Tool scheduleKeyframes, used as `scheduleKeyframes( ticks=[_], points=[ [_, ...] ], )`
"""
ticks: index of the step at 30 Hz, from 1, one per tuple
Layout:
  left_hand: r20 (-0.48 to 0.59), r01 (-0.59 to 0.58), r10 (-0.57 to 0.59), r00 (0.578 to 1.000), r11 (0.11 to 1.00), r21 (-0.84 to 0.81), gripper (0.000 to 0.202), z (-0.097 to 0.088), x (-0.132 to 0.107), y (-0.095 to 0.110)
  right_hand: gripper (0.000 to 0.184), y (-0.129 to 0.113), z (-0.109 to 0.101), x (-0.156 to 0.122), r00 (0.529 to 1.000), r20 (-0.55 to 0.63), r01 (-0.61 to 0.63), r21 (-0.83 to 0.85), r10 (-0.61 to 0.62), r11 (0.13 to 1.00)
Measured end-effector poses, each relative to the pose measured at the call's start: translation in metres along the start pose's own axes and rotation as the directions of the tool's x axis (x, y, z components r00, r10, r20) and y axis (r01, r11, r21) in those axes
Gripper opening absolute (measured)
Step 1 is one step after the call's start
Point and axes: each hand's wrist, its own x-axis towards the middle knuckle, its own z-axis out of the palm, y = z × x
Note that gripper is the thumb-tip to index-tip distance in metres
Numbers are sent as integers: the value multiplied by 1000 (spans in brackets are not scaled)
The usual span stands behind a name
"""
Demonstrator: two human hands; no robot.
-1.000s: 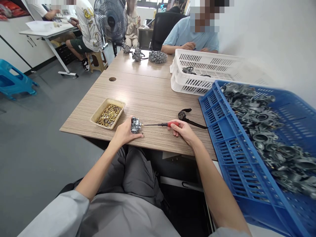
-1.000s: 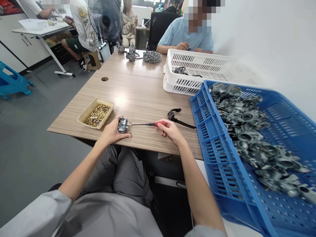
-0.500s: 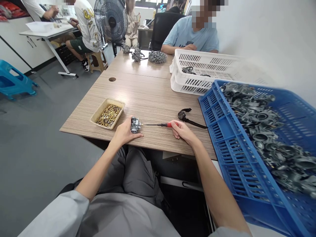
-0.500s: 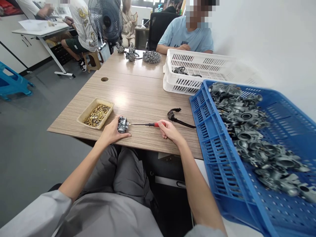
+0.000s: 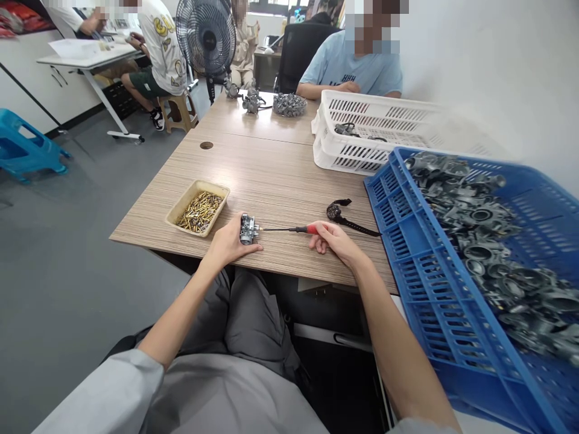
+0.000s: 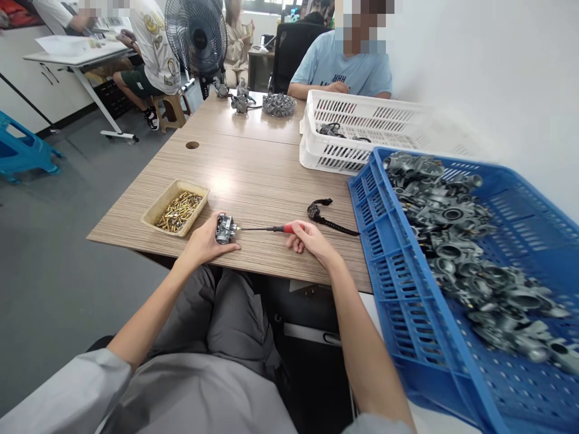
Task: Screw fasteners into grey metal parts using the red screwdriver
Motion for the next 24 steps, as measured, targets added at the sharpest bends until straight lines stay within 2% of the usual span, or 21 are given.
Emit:
scheduleKeyframes(
  ticks=[2,5,10,15,20,24],
  points=[
    [-2,-7,7,1000,1000,0,96,0,0,0,69,3,2,2,999,-30,-14,-12,14,1000],
    [-2,-6,6,1000,1000,4,95,0,1,-1,65,4,2,3,999,-48,-19,8,20,1000],
    [-1,3,-3,1000,1000,23,92,1,0,0,51,-2,-4,-1,999,43,17,86,-21,996],
    [-41,-34,36,998,998,46,78,4,-8,2,53,-5,-7,-3,996,87,-2,87,-6,996],
    [-55,-37,39,998,999,38,75,5,-11,1,62,1,-1,0,1000,11,-2,68,1,998],
    [-69,-45,47,997,998,40,75,6,-11,1,55,1,2,-2,1000,11,18,56,-19,998]
  ],
)
